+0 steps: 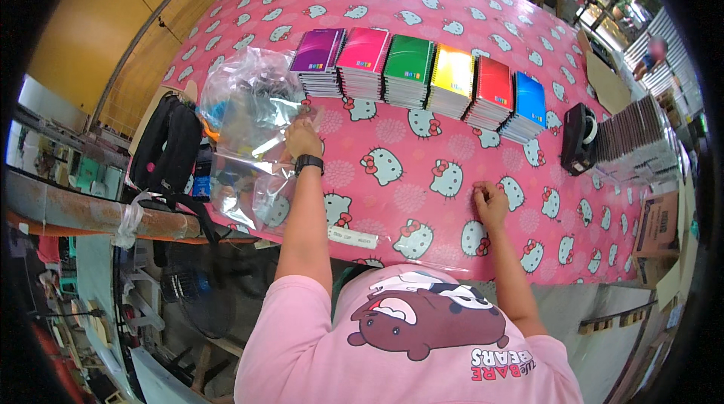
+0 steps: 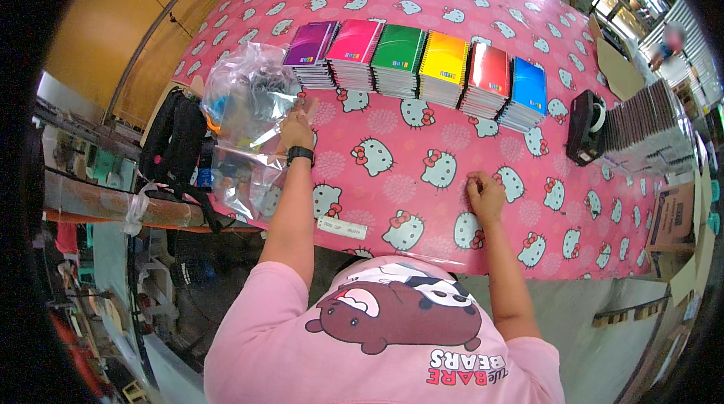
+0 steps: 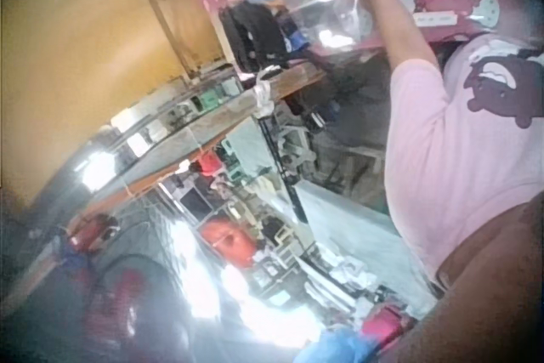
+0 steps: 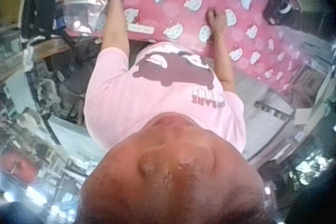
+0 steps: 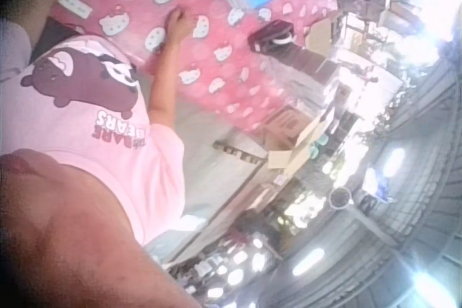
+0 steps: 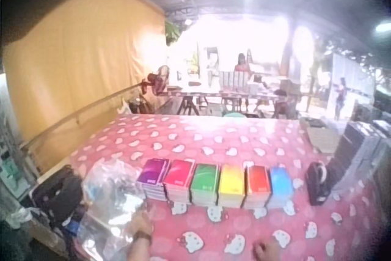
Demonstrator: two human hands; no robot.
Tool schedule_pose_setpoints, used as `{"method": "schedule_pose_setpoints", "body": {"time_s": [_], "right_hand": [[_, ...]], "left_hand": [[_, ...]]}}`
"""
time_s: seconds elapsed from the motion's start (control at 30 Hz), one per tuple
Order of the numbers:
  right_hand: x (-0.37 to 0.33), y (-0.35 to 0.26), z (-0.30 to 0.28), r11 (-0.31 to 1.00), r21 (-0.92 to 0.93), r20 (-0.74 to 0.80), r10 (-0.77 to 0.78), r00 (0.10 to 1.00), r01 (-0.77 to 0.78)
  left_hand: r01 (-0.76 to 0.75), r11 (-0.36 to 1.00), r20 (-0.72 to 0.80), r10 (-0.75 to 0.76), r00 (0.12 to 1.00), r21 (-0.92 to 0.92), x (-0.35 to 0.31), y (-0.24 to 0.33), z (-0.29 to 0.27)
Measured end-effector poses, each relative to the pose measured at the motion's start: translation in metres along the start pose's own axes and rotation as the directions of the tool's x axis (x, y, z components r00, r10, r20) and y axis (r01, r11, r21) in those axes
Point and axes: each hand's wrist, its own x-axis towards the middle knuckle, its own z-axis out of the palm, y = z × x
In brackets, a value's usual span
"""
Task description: The person puts small notebooks into clear plastic sleeves, peels off the adhesive strips, and seals the bags. They handle several different colored notebooks, including purple, green, yellow, and blue, and place the finished packages into a stack.
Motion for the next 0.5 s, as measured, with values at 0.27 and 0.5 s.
{"method": "schedule_pose_setpoints", "body": {"time_s": [0.27,0.5], "right_hand": [[-0.003,0.007,-0.001,1.000,-0.005,-0.051,0.027,0.998,-0.027],[0.000,0.000,0.004,1.000,-0.022,-0.026,0.014,1.000,-0.014]], "left_hand": [[-0.008,0.979,0.176,0.044,0.983,-0.205,0.000,0.025,-0.014],[0.199,0.965,0.267,-0.149,0.952,-0.173,0.015,0.000,-0.015]]}}
